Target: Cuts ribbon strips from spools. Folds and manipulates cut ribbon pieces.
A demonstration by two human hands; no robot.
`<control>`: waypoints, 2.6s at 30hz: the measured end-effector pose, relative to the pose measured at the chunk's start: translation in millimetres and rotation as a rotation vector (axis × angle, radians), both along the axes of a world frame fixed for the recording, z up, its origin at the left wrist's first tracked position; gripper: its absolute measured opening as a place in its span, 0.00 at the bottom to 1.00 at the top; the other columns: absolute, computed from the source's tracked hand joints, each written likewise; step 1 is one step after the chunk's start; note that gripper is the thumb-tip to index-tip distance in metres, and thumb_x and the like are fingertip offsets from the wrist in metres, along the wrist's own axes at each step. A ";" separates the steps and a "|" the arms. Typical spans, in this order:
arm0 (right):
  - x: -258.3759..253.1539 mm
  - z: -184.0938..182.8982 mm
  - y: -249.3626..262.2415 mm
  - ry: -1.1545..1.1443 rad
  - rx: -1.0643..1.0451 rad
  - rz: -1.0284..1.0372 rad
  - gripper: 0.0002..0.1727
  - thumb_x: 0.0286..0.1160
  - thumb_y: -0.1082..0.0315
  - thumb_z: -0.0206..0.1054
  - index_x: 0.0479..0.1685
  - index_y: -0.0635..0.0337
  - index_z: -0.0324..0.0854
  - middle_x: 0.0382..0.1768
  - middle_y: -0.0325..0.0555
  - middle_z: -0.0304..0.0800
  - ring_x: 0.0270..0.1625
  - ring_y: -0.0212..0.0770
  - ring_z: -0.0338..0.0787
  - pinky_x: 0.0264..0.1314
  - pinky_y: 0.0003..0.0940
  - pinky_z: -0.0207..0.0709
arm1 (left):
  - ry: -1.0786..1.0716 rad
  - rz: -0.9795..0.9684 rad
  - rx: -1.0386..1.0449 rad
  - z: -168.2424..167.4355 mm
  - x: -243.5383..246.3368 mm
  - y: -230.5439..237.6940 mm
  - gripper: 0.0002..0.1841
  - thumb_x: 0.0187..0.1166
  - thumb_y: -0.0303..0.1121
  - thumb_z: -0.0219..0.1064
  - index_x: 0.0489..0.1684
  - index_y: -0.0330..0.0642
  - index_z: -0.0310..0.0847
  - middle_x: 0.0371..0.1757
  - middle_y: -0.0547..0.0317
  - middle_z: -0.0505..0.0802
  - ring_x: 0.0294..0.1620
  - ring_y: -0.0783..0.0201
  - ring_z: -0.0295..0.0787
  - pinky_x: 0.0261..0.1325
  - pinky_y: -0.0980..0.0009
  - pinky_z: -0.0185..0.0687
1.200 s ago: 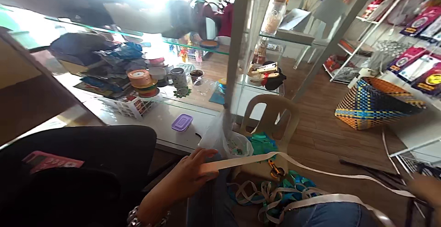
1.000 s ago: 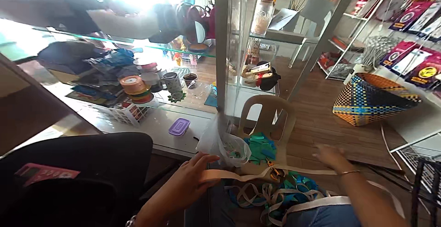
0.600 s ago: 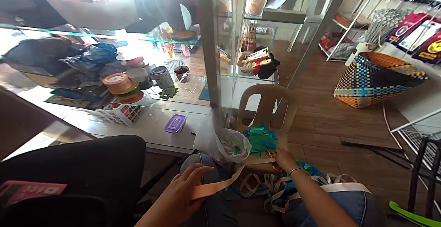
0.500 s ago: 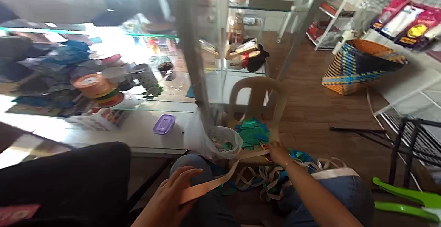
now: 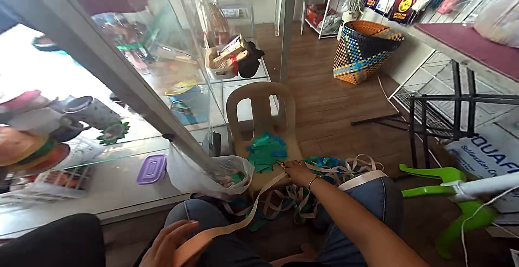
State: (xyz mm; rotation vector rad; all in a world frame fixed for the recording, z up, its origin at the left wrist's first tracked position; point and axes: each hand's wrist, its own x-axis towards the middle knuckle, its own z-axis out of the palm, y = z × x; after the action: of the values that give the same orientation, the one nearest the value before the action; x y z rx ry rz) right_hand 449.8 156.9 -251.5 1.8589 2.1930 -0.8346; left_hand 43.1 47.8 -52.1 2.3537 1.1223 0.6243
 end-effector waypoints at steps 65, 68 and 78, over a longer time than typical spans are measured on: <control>-24.5 23.8 -3.1 -0.162 -0.111 -0.458 0.22 0.81 0.69 0.63 0.72 0.69 0.78 0.72 0.68 0.80 0.79 0.66 0.77 0.77 0.63 0.71 | -0.050 0.076 0.054 -12.6 -20.4 -9.5 0.19 0.77 0.30 0.67 0.66 0.53 0.84 0.67 0.57 0.86 0.66 0.64 0.86 0.65 0.63 0.86; -30.3 23.6 -7.3 -0.167 -0.154 -0.494 0.30 0.82 0.60 0.64 0.78 0.69 0.72 0.75 0.68 0.77 0.81 0.65 0.74 0.79 0.65 0.68 | -0.081 0.118 0.031 -18.6 -16.7 -14.5 0.18 0.82 0.31 0.63 0.69 0.52 0.83 0.67 0.56 0.87 0.69 0.63 0.84 0.72 0.63 0.82; -1.1 20.9 -4.9 0.254 -0.201 -0.771 0.27 0.84 0.58 0.66 0.70 0.73 0.78 0.63 0.68 0.85 0.61 0.58 0.89 0.66 0.54 0.81 | -0.054 0.187 0.069 -20.8 -5.8 -19.7 0.19 0.80 0.29 0.63 0.69 0.50 0.84 0.61 0.51 0.87 0.64 0.57 0.85 0.68 0.57 0.83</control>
State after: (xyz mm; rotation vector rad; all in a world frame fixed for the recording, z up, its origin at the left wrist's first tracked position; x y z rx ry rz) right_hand 448.7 152.0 -230.6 2.6179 1.3718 -1.4091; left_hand 37.3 28.1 -73.0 2.2910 1.3262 0.7991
